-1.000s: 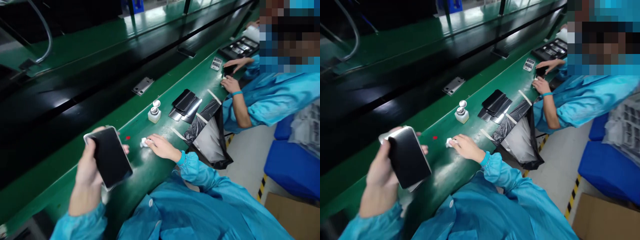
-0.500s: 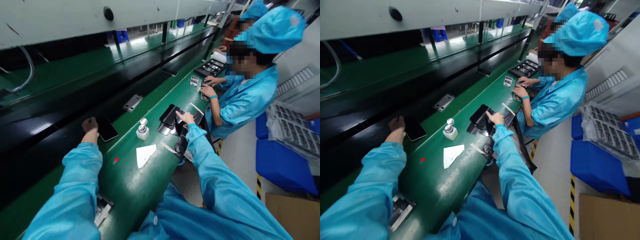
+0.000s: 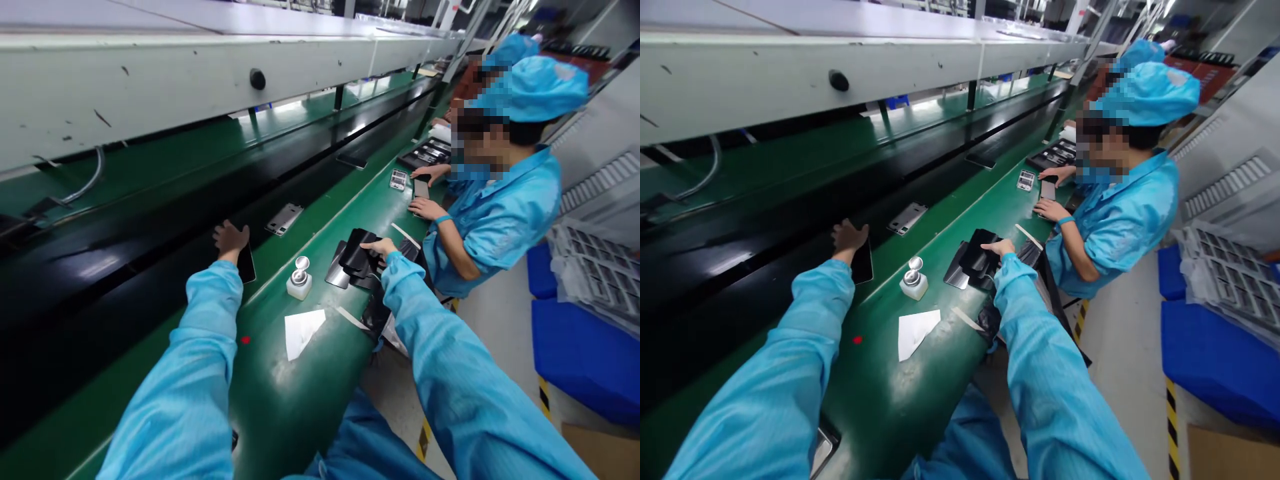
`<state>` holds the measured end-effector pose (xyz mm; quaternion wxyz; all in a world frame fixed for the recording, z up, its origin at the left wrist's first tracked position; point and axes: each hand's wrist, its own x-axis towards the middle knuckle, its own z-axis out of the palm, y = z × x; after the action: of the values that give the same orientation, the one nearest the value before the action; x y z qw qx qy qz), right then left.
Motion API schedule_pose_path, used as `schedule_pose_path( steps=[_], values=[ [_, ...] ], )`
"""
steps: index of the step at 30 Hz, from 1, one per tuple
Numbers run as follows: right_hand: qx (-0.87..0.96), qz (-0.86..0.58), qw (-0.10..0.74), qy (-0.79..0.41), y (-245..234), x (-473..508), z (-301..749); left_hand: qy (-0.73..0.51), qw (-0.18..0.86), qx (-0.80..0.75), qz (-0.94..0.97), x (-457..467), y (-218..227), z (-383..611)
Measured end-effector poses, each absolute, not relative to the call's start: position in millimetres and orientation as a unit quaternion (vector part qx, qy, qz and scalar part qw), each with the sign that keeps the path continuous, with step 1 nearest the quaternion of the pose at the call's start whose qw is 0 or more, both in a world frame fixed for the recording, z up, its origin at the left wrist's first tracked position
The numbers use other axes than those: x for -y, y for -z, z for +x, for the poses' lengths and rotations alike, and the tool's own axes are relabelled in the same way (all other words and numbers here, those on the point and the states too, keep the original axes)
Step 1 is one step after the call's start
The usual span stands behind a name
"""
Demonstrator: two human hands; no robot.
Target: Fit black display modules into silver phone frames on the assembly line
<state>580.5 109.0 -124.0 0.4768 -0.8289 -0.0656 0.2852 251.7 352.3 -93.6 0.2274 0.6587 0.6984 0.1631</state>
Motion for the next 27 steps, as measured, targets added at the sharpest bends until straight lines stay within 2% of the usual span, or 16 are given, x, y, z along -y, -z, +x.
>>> schedule_pose_path(
  steps=[9,14,17,22,27],
  values=[
    [0.035,-0.764,0.528,-0.369,133.9,-88.4,555.4,-0.142,0.236,-0.516,0.811,-342.5,99.8,330.1],
    [0.023,-0.738,0.573,-0.356,140.4,-70.0,552.7,-0.145,0.227,-0.482,0.834,-335.1,108.8,344.3],
    [0.022,-0.729,0.591,-0.345,141.3,-63.4,554.1,-0.140,0.238,-0.495,0.824,-338.2,99.3,340.2],
    [0.045,-0.720,0.610,-0.328,144.5,-51.8,554.7,-0.163,0.263,-0.539,0.784,-324.1,57.4,278.2],
    [0.127,-0.716,0.610,-0.315,149.8,-35.6,551.5,-0.218,0.241,-0.562,0.761,-222.7,36.1,152.1]
  ],
)
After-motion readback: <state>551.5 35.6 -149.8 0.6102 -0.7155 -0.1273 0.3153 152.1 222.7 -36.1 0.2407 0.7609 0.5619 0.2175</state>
